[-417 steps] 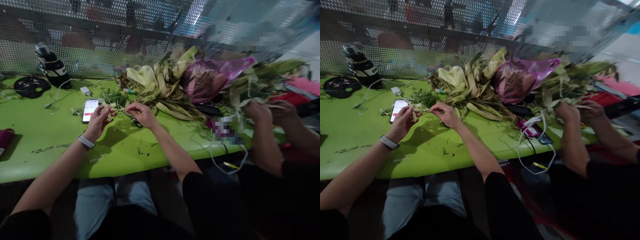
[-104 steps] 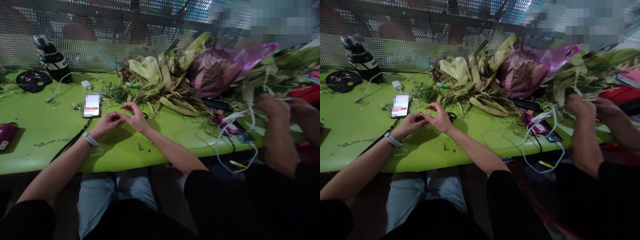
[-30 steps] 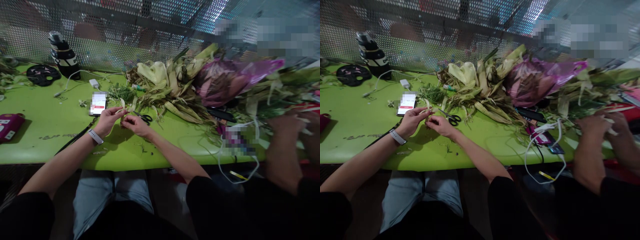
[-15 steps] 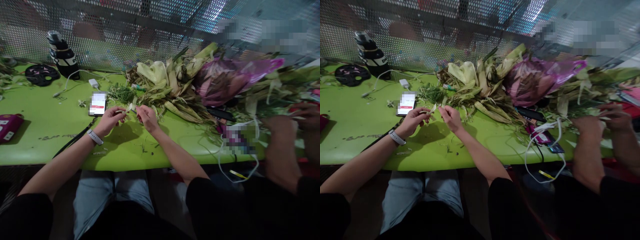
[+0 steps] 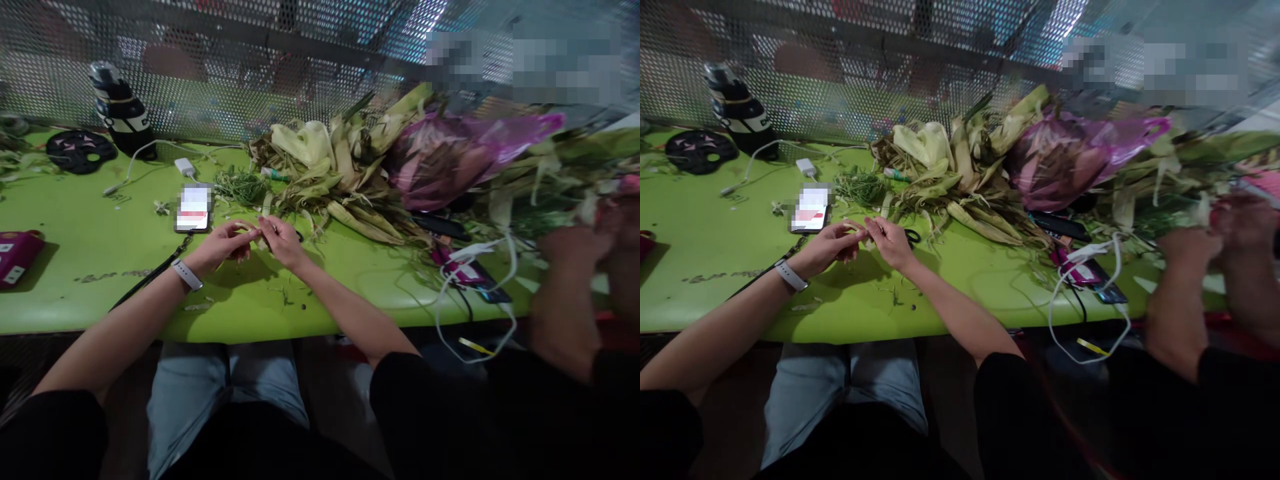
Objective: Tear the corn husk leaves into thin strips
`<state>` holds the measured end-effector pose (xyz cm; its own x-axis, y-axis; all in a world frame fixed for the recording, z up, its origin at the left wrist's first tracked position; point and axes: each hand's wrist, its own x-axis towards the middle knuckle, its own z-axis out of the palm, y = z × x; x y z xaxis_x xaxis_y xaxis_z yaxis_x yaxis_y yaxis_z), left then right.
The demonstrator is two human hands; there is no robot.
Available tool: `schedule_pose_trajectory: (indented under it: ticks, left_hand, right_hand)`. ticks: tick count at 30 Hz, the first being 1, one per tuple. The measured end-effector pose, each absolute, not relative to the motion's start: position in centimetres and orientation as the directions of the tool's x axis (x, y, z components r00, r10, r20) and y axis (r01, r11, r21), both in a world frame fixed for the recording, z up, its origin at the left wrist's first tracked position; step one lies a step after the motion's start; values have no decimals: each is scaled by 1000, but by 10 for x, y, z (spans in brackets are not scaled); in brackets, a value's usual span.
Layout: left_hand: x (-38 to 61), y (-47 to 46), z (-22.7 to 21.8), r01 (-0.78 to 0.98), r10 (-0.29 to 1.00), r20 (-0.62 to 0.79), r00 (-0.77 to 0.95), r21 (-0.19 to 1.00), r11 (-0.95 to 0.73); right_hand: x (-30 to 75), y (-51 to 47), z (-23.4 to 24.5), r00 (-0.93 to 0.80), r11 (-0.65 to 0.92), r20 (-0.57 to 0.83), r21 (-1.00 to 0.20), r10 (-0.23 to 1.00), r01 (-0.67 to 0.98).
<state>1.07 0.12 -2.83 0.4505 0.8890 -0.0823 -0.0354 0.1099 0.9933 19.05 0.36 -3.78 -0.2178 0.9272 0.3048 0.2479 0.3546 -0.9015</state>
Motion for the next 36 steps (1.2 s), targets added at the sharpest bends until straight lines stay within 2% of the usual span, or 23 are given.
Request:
schedule_pose_trajectory:
  ticks: [10,19,26,29,32,34,36]
  left_hand:
    - [10,2,-22,-53,887,-4,461,998,32]
    - [12,-1,-14,98,882,-37,470,995,-10]
    - [9,-2,-14,178,850,-36,525,982,-69]
    - [11,-5,-14,266,834,-91,544,962,-69]
    - [16,-7,-14,338,843,-115,525,937,-83]
    - [18,-6,-16,381,849,-117,516,918,-105]
    - [19,-5,-17,379,838,-120,533,919,-110]
  right_hand:
    - [193,7,-36,-220,283,248,-948,943,144]
    - [191,8,-39,-233,333,290,-928,928,168]
    - [197,10,-37,-260,376,309,-886,915,272]
    - [202,9,-31,-325,493,379,-753,866,437]
    - [200,8,-26,-462,654,467,-469,754,594]
    - [197,10,-26,-582,723,439,-316,685,614]
    - [195,13,-29,-650,765,413,-242,638,597]
